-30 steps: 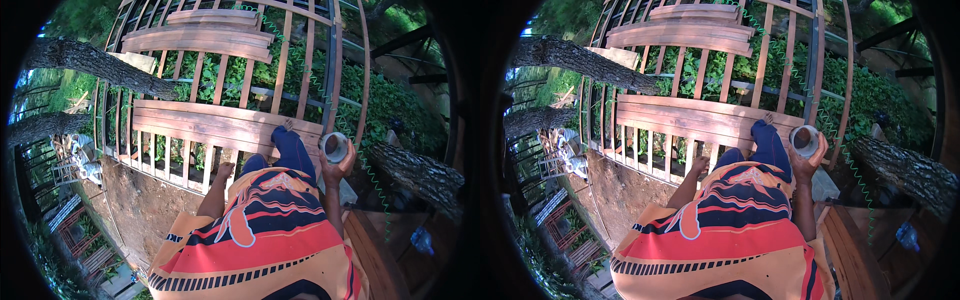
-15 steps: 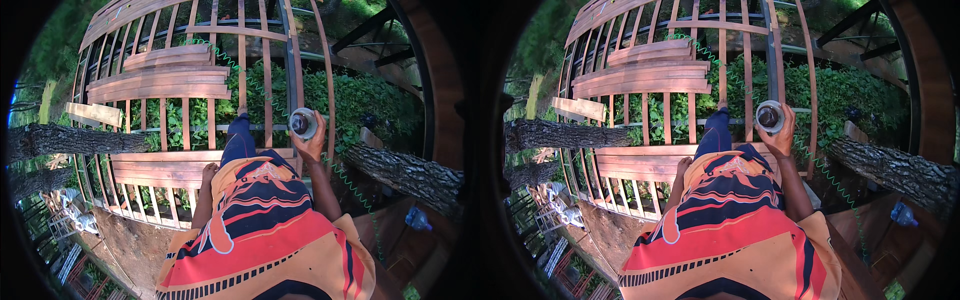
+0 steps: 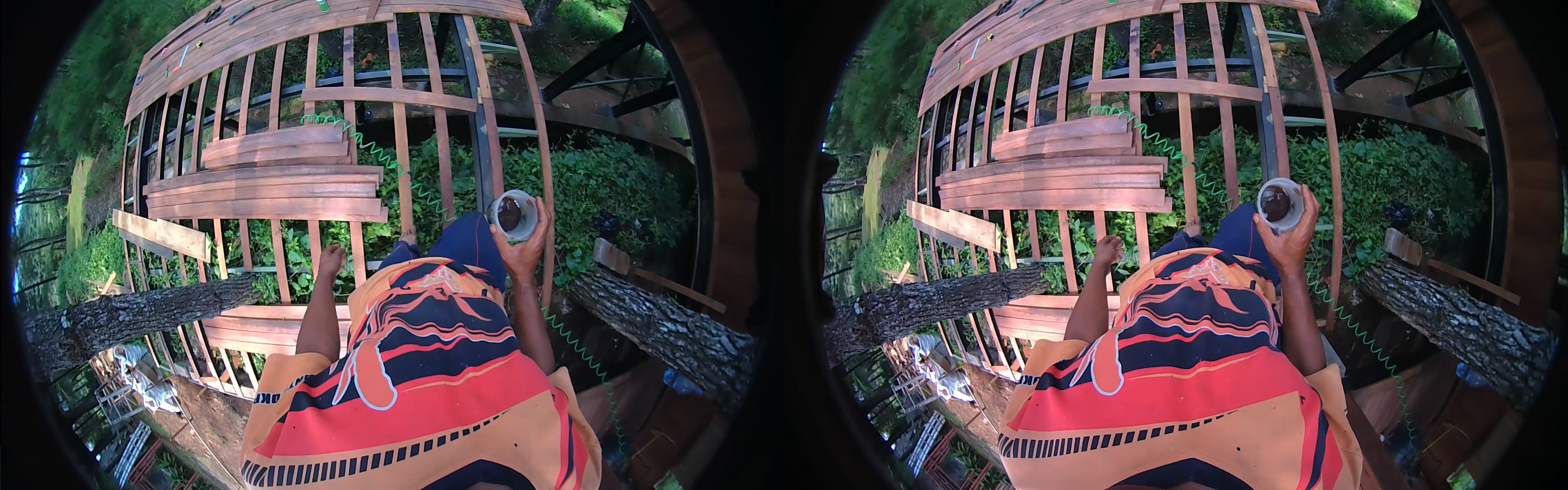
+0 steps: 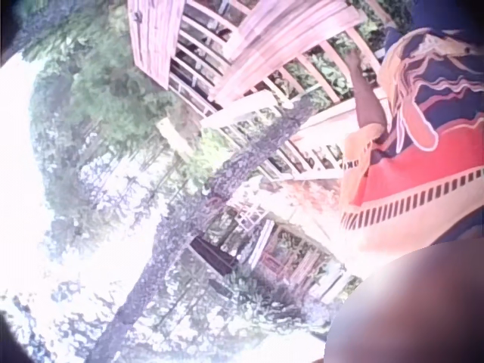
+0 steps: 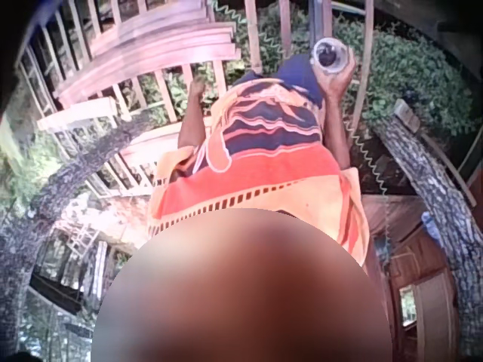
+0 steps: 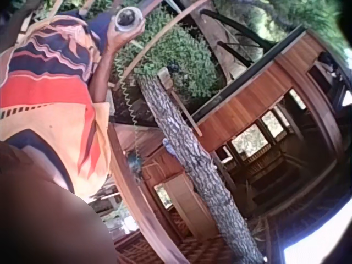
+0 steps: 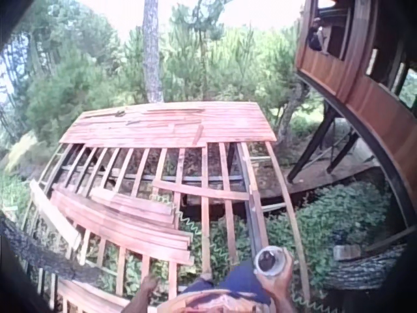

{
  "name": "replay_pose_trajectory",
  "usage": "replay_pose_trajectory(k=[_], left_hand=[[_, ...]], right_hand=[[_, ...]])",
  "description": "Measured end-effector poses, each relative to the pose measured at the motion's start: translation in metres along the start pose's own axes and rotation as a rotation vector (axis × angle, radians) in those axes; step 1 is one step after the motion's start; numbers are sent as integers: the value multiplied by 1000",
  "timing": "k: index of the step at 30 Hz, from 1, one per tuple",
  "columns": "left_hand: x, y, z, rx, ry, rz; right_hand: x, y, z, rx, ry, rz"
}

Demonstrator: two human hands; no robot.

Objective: The person pours a liquid from a metal flask into a small container, then walks to a wooden structure. They apply glue to the wooden frame and place wooden planks into the gaps, pressing them into place.

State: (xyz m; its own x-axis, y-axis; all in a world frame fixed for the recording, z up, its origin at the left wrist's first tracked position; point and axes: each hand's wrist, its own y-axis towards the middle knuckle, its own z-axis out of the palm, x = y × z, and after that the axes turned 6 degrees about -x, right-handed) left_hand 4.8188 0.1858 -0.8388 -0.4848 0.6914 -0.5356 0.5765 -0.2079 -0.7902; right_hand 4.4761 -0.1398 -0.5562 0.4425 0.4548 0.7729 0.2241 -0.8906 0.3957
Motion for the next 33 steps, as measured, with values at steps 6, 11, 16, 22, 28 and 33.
replay_pose_trajectory(k=[6, 11, 16, 22, 28, 33], left_hand=[[-155, 54, 16, -40, -194, 156], [-190, 88, 66, -61, -221, 86], [-164, 75, 129, -153, -381, -201], [-160, 62, 184, -63, 240, -11], [-256, 123, 221, -180, -48, 8], [-335, 196, 219, -236, -119, 90]], right_hand=[[-18, 81, 47, -38, 6, 51], [-55, 166, 91, 67, -18, 69], [-71, 279, 142, 255, -44, -105], [-74, 419, 206, 443, 88, -355], [-45, 533, 285, 449, 228, -482], [-45, 598, 362, 428, 279, -430]])
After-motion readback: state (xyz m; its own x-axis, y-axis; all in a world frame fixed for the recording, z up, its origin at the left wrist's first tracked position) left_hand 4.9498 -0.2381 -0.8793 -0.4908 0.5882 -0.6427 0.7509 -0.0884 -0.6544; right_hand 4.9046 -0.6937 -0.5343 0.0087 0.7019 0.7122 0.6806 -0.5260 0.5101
